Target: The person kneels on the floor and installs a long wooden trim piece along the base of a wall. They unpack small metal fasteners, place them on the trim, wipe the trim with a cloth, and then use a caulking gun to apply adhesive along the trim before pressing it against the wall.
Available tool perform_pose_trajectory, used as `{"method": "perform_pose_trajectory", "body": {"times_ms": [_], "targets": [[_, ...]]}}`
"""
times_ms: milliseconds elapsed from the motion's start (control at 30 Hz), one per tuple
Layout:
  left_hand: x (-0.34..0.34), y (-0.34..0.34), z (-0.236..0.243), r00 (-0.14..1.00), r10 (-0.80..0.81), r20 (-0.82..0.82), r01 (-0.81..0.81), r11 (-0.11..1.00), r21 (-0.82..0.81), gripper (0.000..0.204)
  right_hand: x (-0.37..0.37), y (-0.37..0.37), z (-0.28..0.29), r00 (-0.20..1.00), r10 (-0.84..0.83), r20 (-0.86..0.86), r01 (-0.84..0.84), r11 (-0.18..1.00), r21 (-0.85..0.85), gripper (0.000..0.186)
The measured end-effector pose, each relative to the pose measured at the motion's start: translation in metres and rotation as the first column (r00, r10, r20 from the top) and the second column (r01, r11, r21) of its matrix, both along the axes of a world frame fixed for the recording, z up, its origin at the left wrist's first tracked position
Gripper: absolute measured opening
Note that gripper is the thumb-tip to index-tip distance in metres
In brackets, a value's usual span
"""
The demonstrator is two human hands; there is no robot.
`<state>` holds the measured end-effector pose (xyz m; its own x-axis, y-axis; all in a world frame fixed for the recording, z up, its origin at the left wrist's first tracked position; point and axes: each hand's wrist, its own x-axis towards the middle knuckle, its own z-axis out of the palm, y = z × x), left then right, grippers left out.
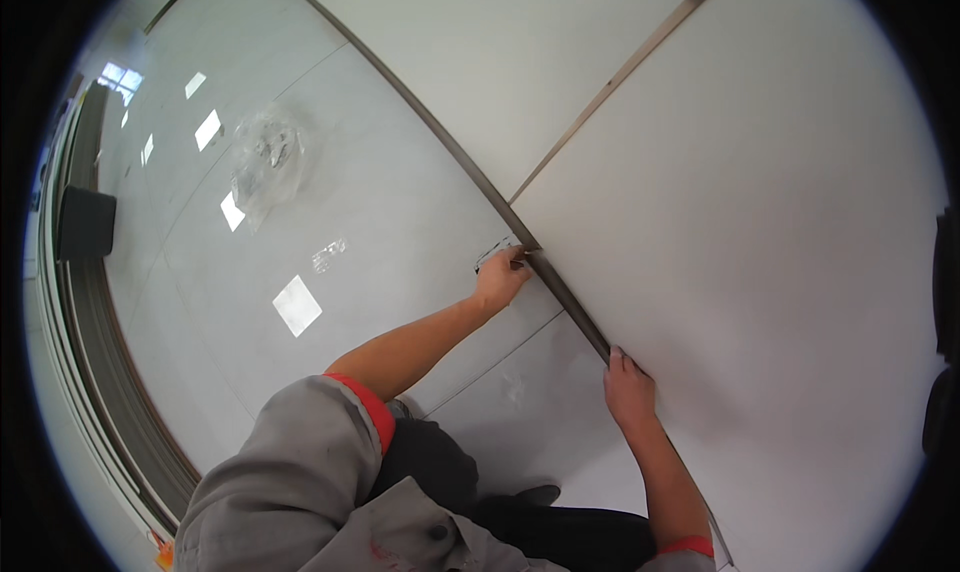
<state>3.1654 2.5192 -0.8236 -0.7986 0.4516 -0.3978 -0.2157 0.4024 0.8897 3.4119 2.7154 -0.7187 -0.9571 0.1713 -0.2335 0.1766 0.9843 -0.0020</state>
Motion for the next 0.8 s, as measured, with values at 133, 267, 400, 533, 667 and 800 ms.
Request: {"method": "perform_pose_trajectory", "body": {"times_ms": [133, 267, 400, 533, 667, 800], "targets": [[0.004, 0.004, -0.013, 0.995, 0.013, -0.102, -0.012, 1.000, 0.014, 0.048, -0.007, -0.006, -0.021, 0.999, 0.037, -0.031, -0.034, 0.994, 0.105, 0.034], [0.019, 0.012, -0.011, 0.986, 0.074, -0.147, -0.069, 0.997, 0.041, 0.050, -0.008, -0.010, -0.025, 1.000, -0.004, 0.015, 0.002, 0.990, 0.141, 0.030], [0.024, 0.010, -0.012, 0.975, 0.130, -0.178, -0.122, 0.991, 0.051, 0.052, -0.018, -0.020, -0.020, 0.993, -0.025, 0.114, 0.005, 0.984, 0.180, 0.034], [0.024, 0.012, -0.009, 0.981, 0.082, -0.178, -0.080, 0.997, 0.023, 0.051, -0.012, -0.018, -0.024, 0.993, -0.035, 0.112, 0.012, 0.979, 0.206, 0.033], [0.026, 0.013, -0.012, 0.978, 0.069, -0.196, -0.069, 0.998, 0.008, 0.052, -0.014, -0.022, -0.023, 0.991, -0.052, 0.120, 0.026, 0.977, 0.212, 0.034], [0.028, 0.013, -0.017, 0.968, 0.104, -0.229, -0.092, 0.994, 0.065, 0.053, -0.014, -0.026, -0.020, 0.990, -0.063, 0.122, 0.036, 0.975, 0.217, 0.035]]}}
